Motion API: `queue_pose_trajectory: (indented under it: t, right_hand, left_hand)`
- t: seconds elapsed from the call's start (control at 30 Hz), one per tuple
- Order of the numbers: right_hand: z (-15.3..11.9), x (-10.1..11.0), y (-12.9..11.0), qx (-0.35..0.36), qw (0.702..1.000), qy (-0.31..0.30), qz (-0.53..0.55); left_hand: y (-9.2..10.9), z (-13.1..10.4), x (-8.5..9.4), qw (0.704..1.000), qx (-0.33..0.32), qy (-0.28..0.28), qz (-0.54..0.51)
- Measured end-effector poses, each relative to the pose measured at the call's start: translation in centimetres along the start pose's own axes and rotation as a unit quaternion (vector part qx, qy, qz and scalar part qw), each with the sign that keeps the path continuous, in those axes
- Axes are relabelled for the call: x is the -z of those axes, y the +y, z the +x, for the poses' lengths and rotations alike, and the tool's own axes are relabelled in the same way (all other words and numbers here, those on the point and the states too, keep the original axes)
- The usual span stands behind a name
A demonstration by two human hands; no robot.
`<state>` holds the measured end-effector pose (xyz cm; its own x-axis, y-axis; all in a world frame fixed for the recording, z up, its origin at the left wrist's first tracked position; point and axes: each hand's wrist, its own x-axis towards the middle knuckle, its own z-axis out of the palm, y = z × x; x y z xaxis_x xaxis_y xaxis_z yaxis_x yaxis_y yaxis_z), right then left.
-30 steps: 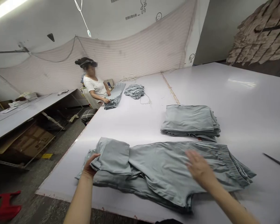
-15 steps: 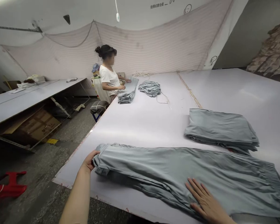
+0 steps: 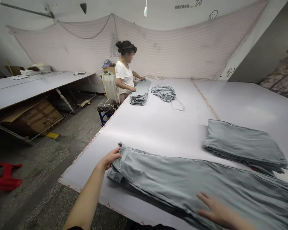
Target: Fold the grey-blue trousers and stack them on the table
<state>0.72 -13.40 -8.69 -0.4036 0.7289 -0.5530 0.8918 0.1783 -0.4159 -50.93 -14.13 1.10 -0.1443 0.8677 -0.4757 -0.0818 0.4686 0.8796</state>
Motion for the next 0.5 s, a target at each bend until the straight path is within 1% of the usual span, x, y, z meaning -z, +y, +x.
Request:
queue_pose_trajectory:
  t: [0.03,0.07,0.1,0.13,0.17,0.2,0.23,0.27,0.3,0.33,0.37,0.4,0.43,0.5]
  right_hand:
    - [0.9,1.0,-3.0,0.029,0.997,0.025,0.063]
    - [1.8,1.8,-6.2,0.062,0.986,0.049,0.146]
    - [2.7,2.4,-9.5,0.075,0.965,0.058,0.247]
    - [3.6,2.8,-12.7,0.082,0.931,0.049,0.351]
    - [4.4,3.1,-15.7,0.082,0.889,0.042,0.449]
    - [5.2,3.2,-18.2,0.074,0.849,0.025,0.522]
    - [5.9,3.1,-20.2,0.057,0.815,0.019,0.576]
    - [6.5,2.9,-21.6,0.033,0.790,0.025,0.611]
    - [6.9,2.6,-22.3,0.003,0.773,0.039,0.633]
    - [7.3,2.2,-22.6,-0.029,0.759,0.057,0.648]
    - [7.6,1.8,-22.4,-0.059,0.744,0.072,0.662]
    - [7.7,1.4,-21.9,-0.084,0.730,0.078,0.674]
    - [7.8,1.1,-21.2,-0.101,0.718,0.074,0.685]
    - [7.7,0.8,-19.9,-0.120,0.705,0.048,0.698]
  left_hand:
    - [0.3,-0.1,-1.1,1.000,-0.011,-0.012,0.006]
    - [0.4,-0.2,-2.5,0.999,-0.023,-0.027,0.013]
    - [0.5,-0.5,-4.1,0.998,-0.034,-0.043,0.023]
    - [0.4,-0.8,-6.0,0.996,-0.046,-0.062,0.034]
    - [0.2,-1.2,-7.9,0.994,-0.061,-0.082,0.049]
    - [-0.1,-1.6,-9.9,0.990,-0.078,-0.100,0.067]
    - [-0.5,-2.0,-11.7,0.984,-0.095,-0.119,0.090]
    - [-1.0,-2.3,-13.2,0.973,-0.117,-0.148,0.135]
    - [-1.6,-2.6,-14.4,0.958,-0.133,-0.172,0.187]
    - [-2.2,-2.8,-15.1,0.947,-0.138,-0.178,0.231]
    - [-2.9,-2.8,-15.3,0.939,-0.136,-0.166,0.267]
    - [-3.6,-2.8,-15.1,0.937,-0.128,-0.137,0.294]
    - [-4.4,-2.8,-14.5,0.939,-0.116,-0.092,0.310]
    - [-6.2,-2.5,-12.6,0.932,-0.099,-0.001,0.348]
